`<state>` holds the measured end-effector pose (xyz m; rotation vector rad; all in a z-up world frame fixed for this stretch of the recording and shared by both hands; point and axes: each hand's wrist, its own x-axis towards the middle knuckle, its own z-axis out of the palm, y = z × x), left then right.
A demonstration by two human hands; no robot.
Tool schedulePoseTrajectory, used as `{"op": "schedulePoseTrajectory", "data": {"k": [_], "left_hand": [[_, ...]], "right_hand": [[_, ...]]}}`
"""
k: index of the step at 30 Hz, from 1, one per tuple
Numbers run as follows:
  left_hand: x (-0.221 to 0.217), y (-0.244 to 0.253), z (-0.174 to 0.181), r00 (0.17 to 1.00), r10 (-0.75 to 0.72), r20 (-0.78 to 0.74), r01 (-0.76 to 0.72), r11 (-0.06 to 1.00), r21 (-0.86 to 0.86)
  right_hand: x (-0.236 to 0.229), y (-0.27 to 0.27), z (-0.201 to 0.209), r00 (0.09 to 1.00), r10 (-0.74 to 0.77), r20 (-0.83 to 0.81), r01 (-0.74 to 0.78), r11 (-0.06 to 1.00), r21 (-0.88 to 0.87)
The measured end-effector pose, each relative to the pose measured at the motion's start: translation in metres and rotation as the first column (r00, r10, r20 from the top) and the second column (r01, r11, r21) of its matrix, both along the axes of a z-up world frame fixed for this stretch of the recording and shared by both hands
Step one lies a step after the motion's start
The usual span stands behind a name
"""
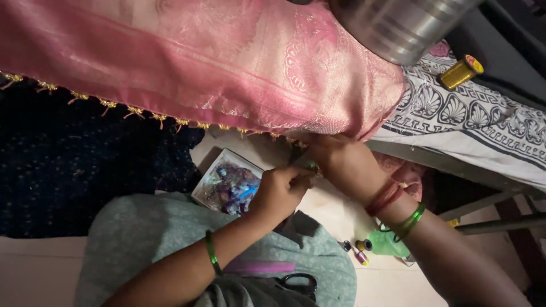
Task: Tying decorative knots and fringe along the edge of a pink fabric sari.
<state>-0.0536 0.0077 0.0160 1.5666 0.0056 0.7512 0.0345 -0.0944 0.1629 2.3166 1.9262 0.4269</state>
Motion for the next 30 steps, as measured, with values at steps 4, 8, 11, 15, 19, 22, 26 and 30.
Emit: {"op": "schedulePoseTrajectory", "data": {"k": [4, 8, 11, 15, 19, 22, 26, 30], "left_hand": [[0.011, -0.006, -0.021, 0.994, -0.101, 0.032, 0.104, 0.989, -0.106], [-0.007, 0.002, 0.007, 0.975, 0.155, 0.160, -0.189, 0.957, 0.222], [-0.017, 0.005, 0.023, 0.872, 0.178, 0.455, -0.441, 0.690, 0.574], [0.001, -0.008, 0.004, 0.993, 0.088, 0.079, -0.107, 0.953, 0.283], [0.019, -0.018, -0.036, 0.821, -0.570, 0.028, 0.443, 0.605, -0.661], [0.024, -0.028, -0.056, 0.811, -0.568, 0.138, 0.489, 0.532, -0.691], [0.017, -0.025, -0.045, 0.830, -0.555, 0.058, 0.443, 0.591, -0.675], [0.011, -0.016, -0.035, 0.861, -0.506, 0.056, 0.435, 0.675, -0.596]], "right_hand": [[-0.005, 0.002, 0.003, 0.984, 0.163, -0.070, -0.153, 0.980, 0.126], [0.000, 0.000, -0.003, 0.997, -0.031, -0.074, 0.031, 1.000, 0.003], [-0.003, -0.003, 0.001, 0.992, -0.124, -0.022, 0.122, 0.989, -0.082], [-0.028, -0.016, 0.019, 0.986, -0.009, -0.166, 0.039, 0.983, 0.177], [-0.043, -0.044, -0.002, 0.911, -0.148, -0.386, 0.296, 0.886, 0.358], [-0.041, -0.063, -0.040, 0.720, -0.256, -0.645, 0.524, 0.810, 0.264], [-0.037, -0.083, -0.041, 0.753, -0.173, -0.635, 0.455, 0.834, 0.312], [-0.035, -0.093, -0.038, 0.907, -0.108, -0.408, 0.241, 0.926, 0.291]]}}
